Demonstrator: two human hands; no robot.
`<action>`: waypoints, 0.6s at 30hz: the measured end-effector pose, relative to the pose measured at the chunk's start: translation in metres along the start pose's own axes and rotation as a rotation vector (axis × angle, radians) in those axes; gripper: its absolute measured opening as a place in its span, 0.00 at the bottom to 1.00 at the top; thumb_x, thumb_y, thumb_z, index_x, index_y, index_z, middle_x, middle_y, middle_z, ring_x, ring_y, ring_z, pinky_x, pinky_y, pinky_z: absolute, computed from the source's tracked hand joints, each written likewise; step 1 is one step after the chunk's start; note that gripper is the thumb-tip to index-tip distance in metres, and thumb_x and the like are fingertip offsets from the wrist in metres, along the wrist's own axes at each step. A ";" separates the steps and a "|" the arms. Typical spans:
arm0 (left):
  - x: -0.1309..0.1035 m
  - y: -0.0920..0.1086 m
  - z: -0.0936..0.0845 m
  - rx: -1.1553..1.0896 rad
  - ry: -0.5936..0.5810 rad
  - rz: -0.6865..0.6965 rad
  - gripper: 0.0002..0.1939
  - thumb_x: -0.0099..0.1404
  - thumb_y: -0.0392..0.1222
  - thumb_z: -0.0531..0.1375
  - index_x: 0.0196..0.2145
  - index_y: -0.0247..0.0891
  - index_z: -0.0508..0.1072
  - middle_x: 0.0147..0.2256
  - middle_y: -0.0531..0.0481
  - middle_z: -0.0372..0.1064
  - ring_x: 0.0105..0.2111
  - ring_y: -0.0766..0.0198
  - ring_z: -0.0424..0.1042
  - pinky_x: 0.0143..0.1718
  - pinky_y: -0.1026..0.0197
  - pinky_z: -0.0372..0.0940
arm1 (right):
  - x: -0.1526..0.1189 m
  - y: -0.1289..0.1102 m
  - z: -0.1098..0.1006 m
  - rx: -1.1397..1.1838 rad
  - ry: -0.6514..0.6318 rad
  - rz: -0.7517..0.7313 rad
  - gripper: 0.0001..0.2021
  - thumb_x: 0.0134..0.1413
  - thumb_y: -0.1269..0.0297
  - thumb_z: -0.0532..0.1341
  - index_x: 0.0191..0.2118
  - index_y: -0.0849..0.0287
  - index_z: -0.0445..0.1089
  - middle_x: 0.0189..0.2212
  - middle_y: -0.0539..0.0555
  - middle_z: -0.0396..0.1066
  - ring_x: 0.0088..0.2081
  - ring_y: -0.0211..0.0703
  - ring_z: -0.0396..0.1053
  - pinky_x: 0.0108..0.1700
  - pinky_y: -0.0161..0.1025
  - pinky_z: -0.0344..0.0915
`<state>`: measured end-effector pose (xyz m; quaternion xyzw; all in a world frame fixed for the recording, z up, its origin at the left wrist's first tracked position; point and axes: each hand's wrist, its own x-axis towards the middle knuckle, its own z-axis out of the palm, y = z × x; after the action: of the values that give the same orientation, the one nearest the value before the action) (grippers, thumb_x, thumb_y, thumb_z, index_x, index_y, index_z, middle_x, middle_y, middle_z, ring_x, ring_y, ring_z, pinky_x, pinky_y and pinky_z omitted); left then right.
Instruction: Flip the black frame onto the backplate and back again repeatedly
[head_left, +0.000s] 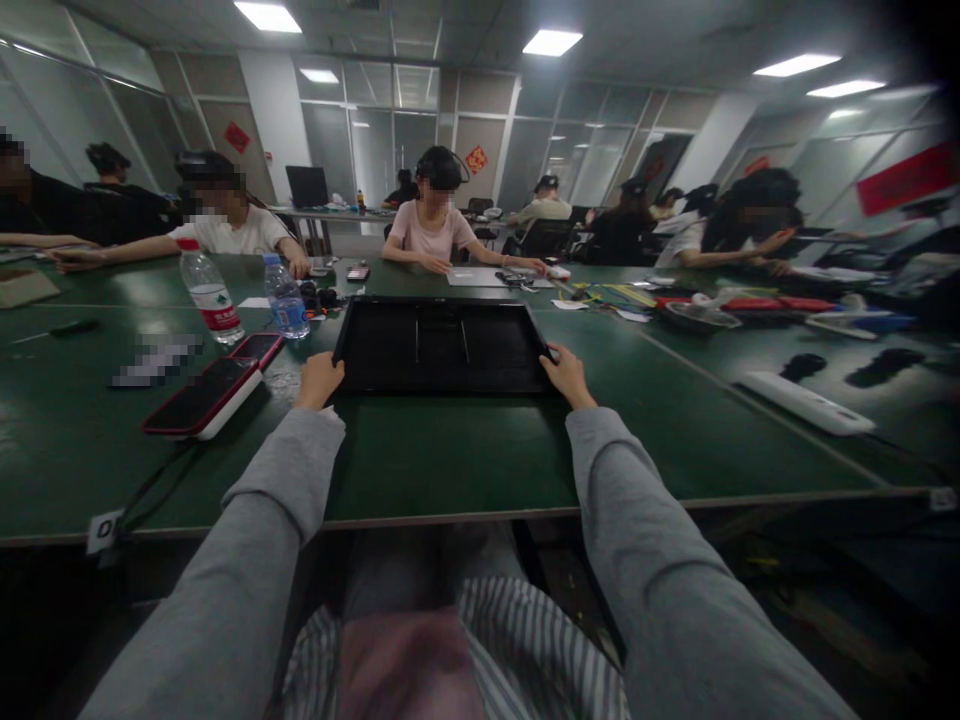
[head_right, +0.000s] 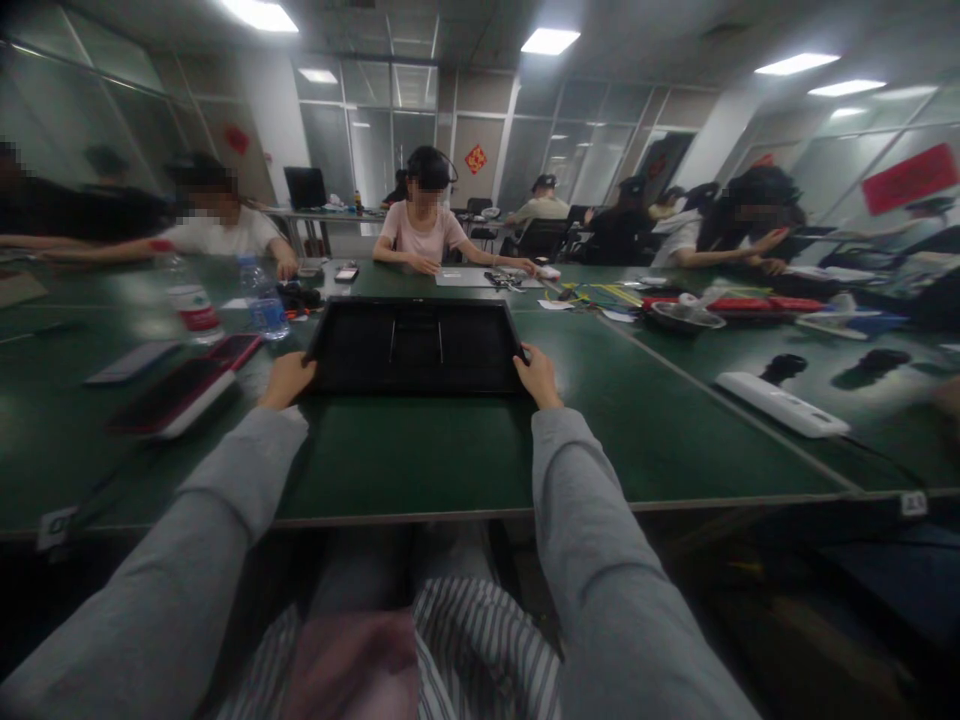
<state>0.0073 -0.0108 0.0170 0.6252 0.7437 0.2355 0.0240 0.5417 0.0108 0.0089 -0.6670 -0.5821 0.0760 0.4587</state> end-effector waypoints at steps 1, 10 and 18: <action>0.001 -0.001 0.000 -0.016 -0.003 -0.008 0.19 0.73 0.44 0.56 0.51 0.32 0.81 0.51 0.29 0.80 0.53 0.40 0.78 0.57 0.46 0.69 | 0.001 0.002 0.002 0.001 0.001 0.006 0.25 0.60 0.47 0.66 0.56 0.59 0.79 0.39 0.62 0.82 0.48 0.61 0.80 0.62 0.63 0.71; 0.002 -0.005 0.000 -0.080 0.014 -0.022 0.16 0.70 0.44 0.58 0.47 0.37 0.83 0.47 0.34 0.82 0.51 0.42 0.79 0.54 0.50 0.70 | -0.001 -0.003 -0.001 -0.083 0.069 -0.097 0.31 0.64 0.53 0.61 0.69 0.58 0.70 0.53 0.65 0.77 0.55 0.59 0.74 0.65 0.59 0.69; 0.003 -0.007 0.006 -0.193 0.069 -0.029 0.22 0.76 0.52 0.54 0.50 0.36 0.83 0.53 0.32 0.81 0.53 0.43 0.79 0.54 0.51 0.68 | 0.008 0.001 -0.005 0.166 0.206 0.101 0.42 0.68 0.42 0.57 0.77 0.63 0.56 0.55 0.68 0.76 0.57 0.59 0.75 0.65 0.59 0.69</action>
<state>0.0026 -0.0070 0.0095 0.6008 0.7269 0.3270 0.0615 0.5480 0.0154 0.0146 -0.6595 -0.4892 0.0783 0.5653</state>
